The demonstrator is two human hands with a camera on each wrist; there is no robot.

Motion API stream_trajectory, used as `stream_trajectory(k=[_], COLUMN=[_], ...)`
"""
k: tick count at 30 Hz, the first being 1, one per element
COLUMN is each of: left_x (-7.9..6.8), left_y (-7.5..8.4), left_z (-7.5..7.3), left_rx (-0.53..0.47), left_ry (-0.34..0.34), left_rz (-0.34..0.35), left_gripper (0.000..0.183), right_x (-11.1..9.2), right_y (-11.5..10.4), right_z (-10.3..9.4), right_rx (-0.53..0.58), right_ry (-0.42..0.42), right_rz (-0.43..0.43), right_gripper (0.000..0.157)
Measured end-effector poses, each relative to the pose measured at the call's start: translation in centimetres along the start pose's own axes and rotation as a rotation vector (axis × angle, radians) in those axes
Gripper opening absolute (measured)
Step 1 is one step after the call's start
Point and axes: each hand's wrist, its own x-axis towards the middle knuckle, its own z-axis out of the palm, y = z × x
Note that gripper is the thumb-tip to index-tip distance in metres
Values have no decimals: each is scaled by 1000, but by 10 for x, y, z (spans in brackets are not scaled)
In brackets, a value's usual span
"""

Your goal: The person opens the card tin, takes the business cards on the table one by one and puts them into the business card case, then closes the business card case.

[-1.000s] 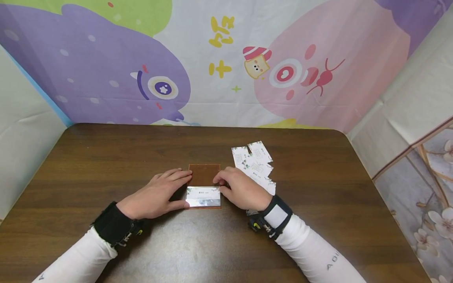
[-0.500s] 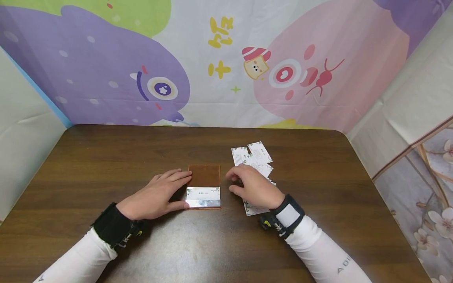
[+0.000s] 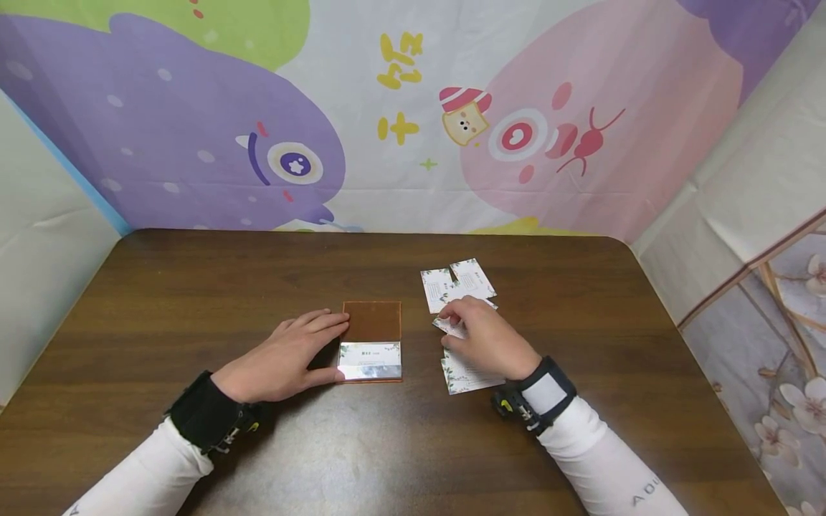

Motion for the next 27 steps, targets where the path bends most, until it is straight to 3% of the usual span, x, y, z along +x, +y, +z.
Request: stream_trajectory(k=[15,27], left_x=[-1,-1], left_y=[1,1], left_z=[-1,-1], left_rx=[-11,-10], left_ry=[-3,1], left_rz=[1,4], left_gripper=[82,82], right_x=[-14,-25], right_y=[19,30], right_z=[-11,-15], right_rx=[-70,-92], right_ry=[10,9], right_rz=[151,189], right_gripper=[38,45])
